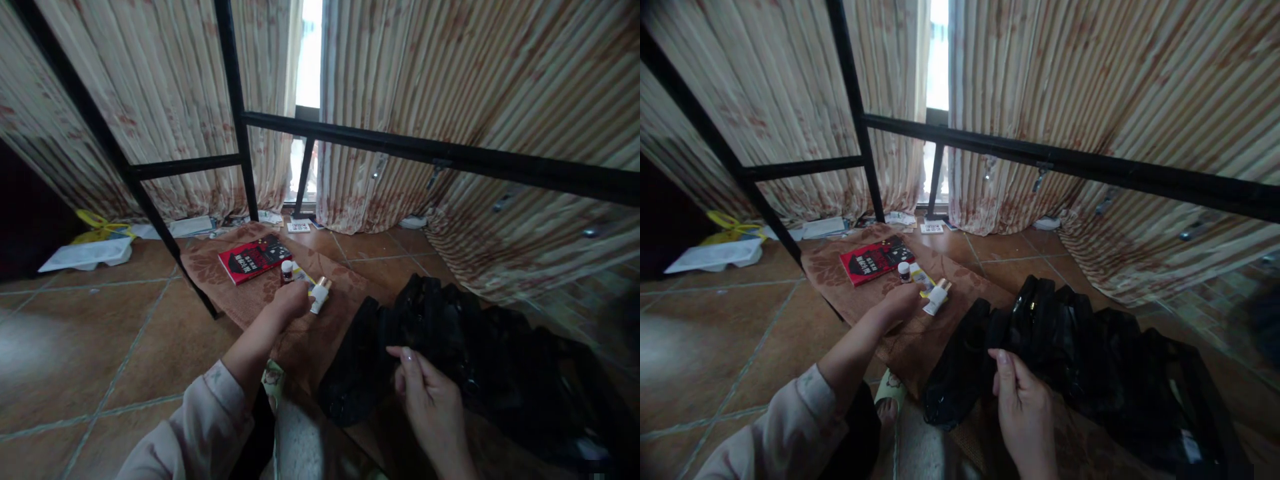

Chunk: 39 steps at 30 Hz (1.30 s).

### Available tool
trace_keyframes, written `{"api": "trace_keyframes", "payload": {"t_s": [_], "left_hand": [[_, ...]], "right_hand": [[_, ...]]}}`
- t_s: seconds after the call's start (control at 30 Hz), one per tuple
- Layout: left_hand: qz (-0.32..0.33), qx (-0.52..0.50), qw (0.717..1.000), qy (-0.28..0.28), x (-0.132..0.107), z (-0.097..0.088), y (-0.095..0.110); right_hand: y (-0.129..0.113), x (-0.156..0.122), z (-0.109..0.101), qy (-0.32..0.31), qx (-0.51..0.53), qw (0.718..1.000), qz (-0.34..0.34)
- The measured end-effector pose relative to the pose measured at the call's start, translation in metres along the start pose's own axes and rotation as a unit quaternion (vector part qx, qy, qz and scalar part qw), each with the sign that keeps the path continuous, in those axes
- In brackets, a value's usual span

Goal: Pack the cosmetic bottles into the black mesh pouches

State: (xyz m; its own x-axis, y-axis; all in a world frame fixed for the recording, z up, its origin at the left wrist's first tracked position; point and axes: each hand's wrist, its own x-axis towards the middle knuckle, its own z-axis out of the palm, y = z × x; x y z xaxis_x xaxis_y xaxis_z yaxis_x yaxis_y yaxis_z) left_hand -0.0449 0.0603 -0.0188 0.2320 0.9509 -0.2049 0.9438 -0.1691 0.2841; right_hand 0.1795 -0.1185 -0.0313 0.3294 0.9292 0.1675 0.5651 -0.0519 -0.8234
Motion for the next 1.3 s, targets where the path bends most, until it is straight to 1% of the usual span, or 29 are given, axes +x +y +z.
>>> {"api": "trace_keyframes", "payload": {"t_s": [0.13,0.23,0.4,0.5,0.67,0.93,1.07,1.17,1.27,1.3], "left_hand": [[0.036,0.016,0.999,-0.009,-0.002,0.002,0.002],[0.055,0.029,0.998,-0.025,0.002,0.003,0.002],[0.056,0.047,0.996,-0.048,0.017,0.008,0.003],[0.056,0.055,0.996,-0.052,0.020,0.013,0.003],[0.071,0.061,0.994,-0.057,0.018,0.017,0.006],[0.096,0.056,0.992,-0.060,0.012,0.018,0.012],[0.115,0.034,0.992,-0.044,0.010,0.017,0.015],[0.139,-0.002,0.990,-0.023,0.008,0.014,0.022],[0.187,-0.078,0.979,-0.007,-0.004,0.008,0.032],[0.213,-0.132,0.968,-0.006,-0.010,0.005,0.036]], "right_hand": [[-0.010,-0.001,0.004,-0.004,-0.002,1.000,-0.016],[-0.017,0.001,0.004,0.003,-0.014,0.999,-0.030],[-0.018,0.004,0.005,0.008,0.005,0.999,-0.042],[-0.018,0.004,0.005,0.009,0.004,0.999,-0.043],[-0.019,0.004,0.004,0.007,0.002,0.999,-0.053],[-0.020,0.005,0.005,0.005,0.004,0.998,-0.056],[-0.019,0.005,0.006,0.009,0.002,0.998,-0.058],[-0.019,0.005,0.006,0.009,0.000,0.998,-0.060],[-0.018,0.005,0.006,0.005,-0.002,0.998,-0.058],[-0.017,0.005,0.007,0.004,-0.004,0.998,-0.058]]}}
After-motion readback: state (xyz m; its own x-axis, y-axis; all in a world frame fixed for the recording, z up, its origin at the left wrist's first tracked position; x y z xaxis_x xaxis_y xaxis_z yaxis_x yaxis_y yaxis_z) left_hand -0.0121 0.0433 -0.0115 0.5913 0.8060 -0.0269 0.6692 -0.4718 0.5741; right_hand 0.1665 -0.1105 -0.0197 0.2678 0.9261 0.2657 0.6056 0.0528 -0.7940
